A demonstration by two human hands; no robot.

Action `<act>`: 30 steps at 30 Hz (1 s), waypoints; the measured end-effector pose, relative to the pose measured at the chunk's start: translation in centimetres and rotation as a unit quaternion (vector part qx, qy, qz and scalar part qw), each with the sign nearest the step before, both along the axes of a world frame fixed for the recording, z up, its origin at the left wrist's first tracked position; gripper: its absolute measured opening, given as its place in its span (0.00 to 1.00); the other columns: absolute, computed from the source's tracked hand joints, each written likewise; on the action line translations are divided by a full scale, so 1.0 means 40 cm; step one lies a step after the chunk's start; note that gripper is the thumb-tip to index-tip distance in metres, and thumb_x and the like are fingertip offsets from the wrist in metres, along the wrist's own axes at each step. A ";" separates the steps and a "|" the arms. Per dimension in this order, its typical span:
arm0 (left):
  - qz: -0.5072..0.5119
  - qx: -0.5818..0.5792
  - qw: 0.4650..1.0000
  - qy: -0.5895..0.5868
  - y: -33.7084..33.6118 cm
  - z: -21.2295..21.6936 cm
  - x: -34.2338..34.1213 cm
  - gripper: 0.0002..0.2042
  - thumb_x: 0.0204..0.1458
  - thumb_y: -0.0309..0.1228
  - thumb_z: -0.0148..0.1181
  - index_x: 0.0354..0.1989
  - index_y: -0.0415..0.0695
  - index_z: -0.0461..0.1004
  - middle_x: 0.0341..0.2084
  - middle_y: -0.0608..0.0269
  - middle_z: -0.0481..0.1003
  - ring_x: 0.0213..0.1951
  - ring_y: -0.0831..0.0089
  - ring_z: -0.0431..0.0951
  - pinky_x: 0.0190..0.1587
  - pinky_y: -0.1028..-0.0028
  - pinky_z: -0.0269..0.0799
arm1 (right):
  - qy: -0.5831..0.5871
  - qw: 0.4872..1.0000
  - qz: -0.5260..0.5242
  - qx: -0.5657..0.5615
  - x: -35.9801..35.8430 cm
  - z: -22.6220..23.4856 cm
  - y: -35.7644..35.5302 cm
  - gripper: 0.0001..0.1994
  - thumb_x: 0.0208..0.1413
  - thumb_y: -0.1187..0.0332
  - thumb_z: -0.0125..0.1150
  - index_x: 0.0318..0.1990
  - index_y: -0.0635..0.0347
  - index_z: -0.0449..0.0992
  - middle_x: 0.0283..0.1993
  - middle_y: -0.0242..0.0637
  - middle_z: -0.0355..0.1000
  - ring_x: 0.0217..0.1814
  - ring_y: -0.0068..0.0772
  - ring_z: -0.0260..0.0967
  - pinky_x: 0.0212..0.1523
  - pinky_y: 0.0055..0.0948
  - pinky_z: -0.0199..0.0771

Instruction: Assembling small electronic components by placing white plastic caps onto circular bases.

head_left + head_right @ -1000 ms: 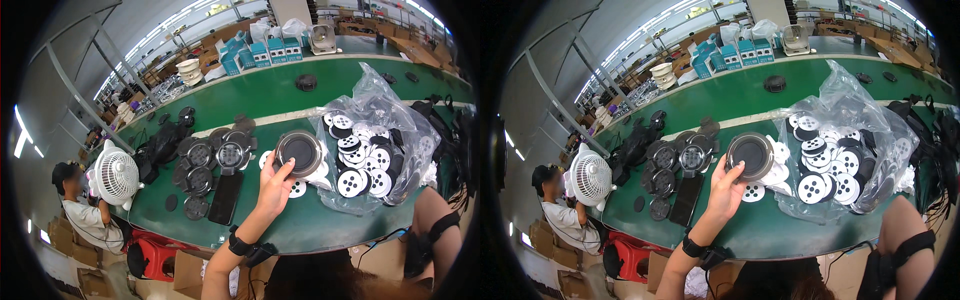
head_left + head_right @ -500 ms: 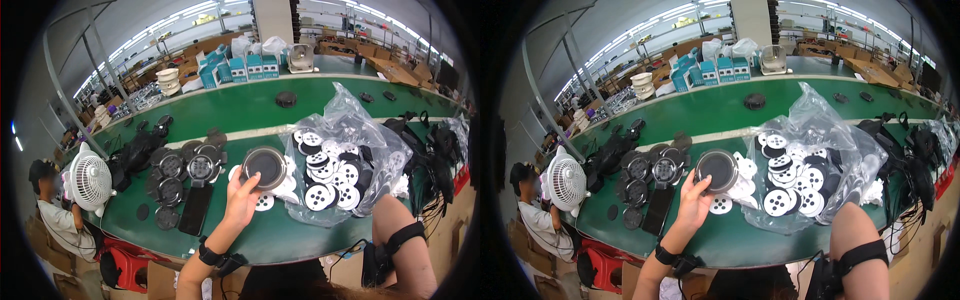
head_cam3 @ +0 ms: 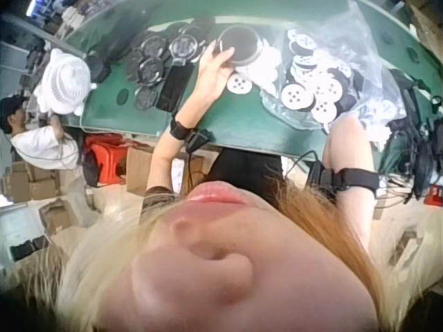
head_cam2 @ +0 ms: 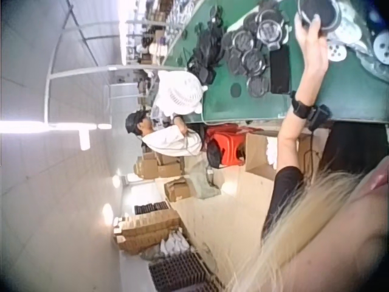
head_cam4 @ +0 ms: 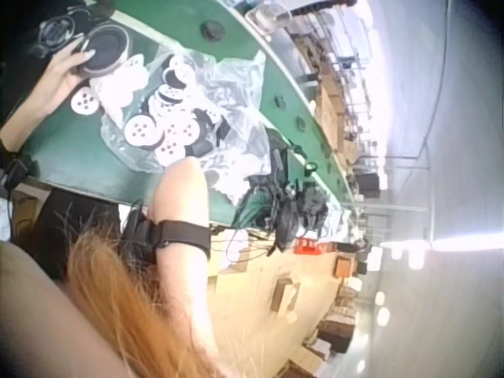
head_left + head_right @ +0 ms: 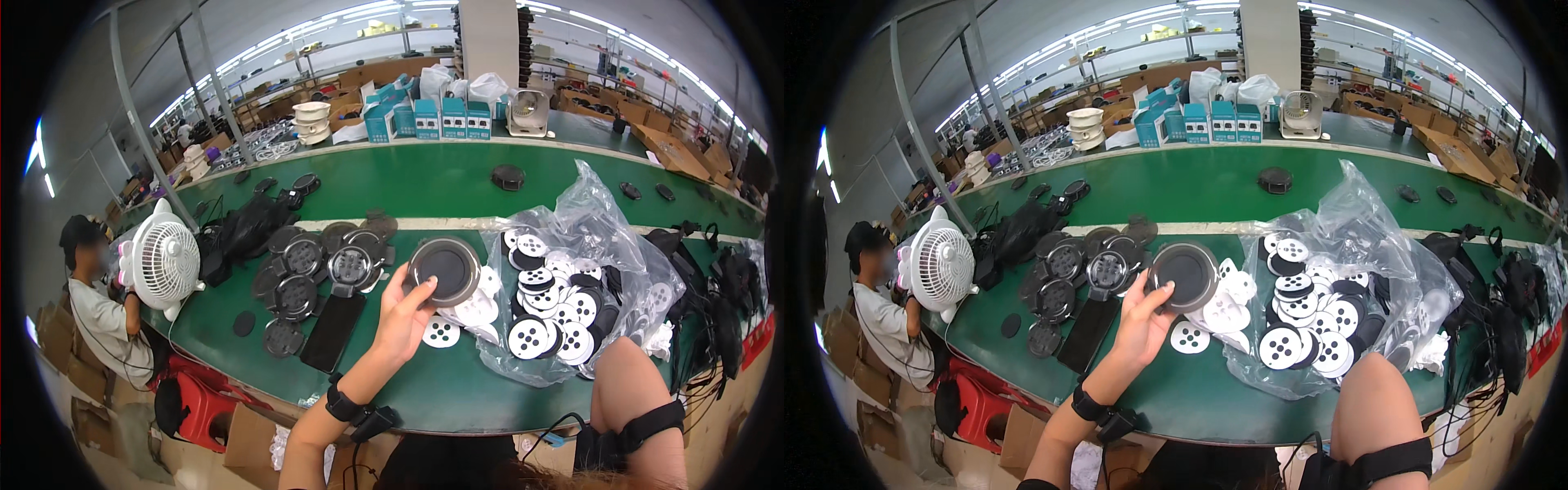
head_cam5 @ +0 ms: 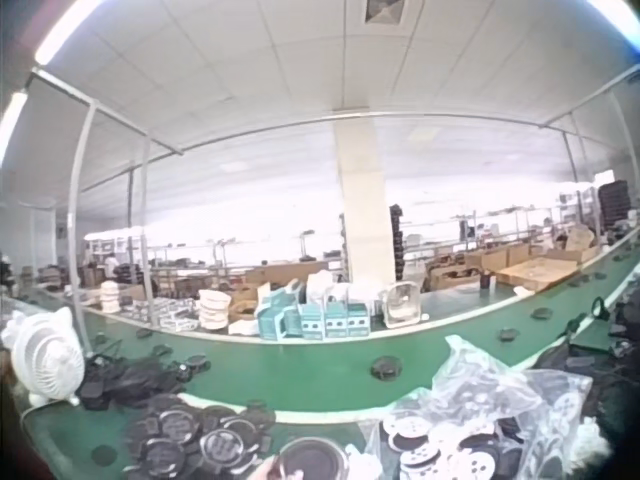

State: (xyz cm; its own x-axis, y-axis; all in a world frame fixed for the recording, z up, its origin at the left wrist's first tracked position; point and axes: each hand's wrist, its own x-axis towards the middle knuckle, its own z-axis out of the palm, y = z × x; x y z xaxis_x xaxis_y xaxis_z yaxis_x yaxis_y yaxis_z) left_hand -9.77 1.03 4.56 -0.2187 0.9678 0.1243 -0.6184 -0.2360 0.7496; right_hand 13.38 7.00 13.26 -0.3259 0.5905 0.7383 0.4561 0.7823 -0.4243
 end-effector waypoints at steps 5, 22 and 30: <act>0.024 0.014 1.000 -0.005 0.022 0.009 -0.018 0.18 0.53 0.20 0.53 0.52 0.36 0.61 0.47 0.55 0.69 0.49 0.68 0.72 0.54 0.65 0.68 | -0.007 1.000 0.008 0.011 0.002 -0.010 0.011 0.16 0.55 0.63 0.51 0.47 0.64 0.69 0.55 0.46 0.63 0.57 0.43 0.60 0.61 0.46 0.55; 0.048 -0.014 0.999 -0.001 0.346 0.027 -0.052 0.17 0.57 0.33 0.56 0.52 0.38 0.65 0.49 0.56 0.68 0.57 0.63 0.65 0.62 0.54 0.56 | -0.003 0.999 0.041 0.017 -0.023 -0.019 0.044 0.15 0.56 0.64 0.47 0.46 0.63 0.69 0.54 0.45 0.63 0.56 0.43 0.60 0.61 0.47 0.54; 0.053 -0.110 0.967 0.226 0.388 0.011 -0.069 0.51 0.45 0.43 0.67 0.67 0.45 0.33 0.66 0.41 0.37 0.68 0.53 0.37 0.66 0.54 0.38 | 0.003 0.999 0.045 0.025 -0.017 -0.018 0.046 0.14 0.57 0.64 0.46 0.46 0.63 0.68 0.53 0.45 0.62 0.56 0.43 0.60 0.61 0.47 0.53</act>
